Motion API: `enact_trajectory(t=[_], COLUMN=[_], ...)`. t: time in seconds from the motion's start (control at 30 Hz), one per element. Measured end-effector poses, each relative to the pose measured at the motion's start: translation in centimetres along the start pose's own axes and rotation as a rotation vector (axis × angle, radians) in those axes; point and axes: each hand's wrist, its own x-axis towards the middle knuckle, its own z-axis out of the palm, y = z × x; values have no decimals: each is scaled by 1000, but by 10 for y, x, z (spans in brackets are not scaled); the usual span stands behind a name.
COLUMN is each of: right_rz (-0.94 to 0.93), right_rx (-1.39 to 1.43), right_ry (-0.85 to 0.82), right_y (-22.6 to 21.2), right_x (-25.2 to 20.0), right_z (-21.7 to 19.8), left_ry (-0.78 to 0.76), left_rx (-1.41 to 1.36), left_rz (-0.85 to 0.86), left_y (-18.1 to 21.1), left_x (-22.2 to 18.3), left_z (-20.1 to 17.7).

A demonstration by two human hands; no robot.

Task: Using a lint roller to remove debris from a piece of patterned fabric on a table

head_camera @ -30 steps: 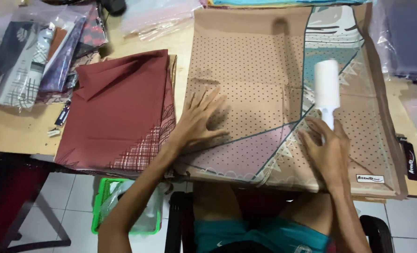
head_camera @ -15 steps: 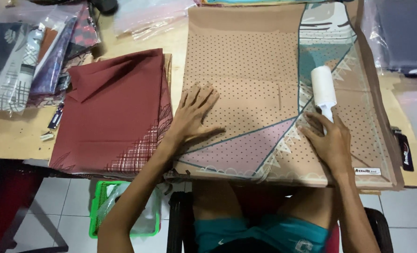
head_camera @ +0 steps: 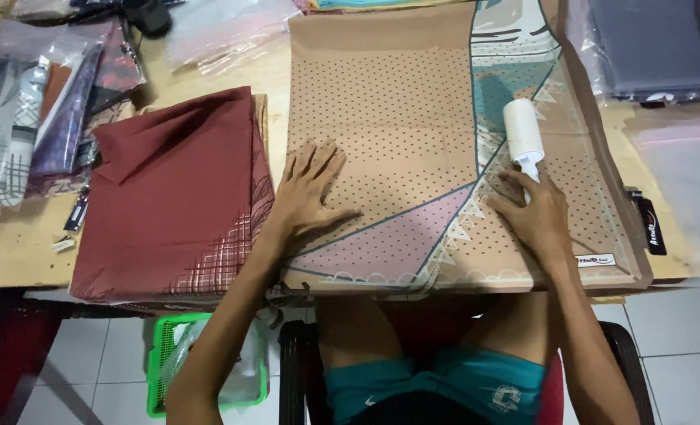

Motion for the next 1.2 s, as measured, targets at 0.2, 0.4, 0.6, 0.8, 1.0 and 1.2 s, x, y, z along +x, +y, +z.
enact_trajectory(t=[0.2, 0.4, 0.6, 0.8, 1.0, 1.2], right_rz=[-121, -135, -190, -227, -37, 10], right_rx=[6, 203, 116, -14, 22, 142], right_ry=[131, -232, -363, -299, -248, -31], right_y=[-58, -148, -162, -152, -129, -98], right_x=[-36, -67, -61, -52, -33, -31], right_z=[6, 25, 90, 85, 54, 9], left_ry=[-28, -87, -181, -231, -358, -371], left_rx=[-154, -137, -67, -85, -70, -64], left_rz=[-116, -86, -78, -69, -128, -156], left_y=[1, -7, -22, -22, -19, -15], left_x=[10, 42, 41, 43, 48, 48], left_z=[-26, -40, -35, -39, -48, -49])
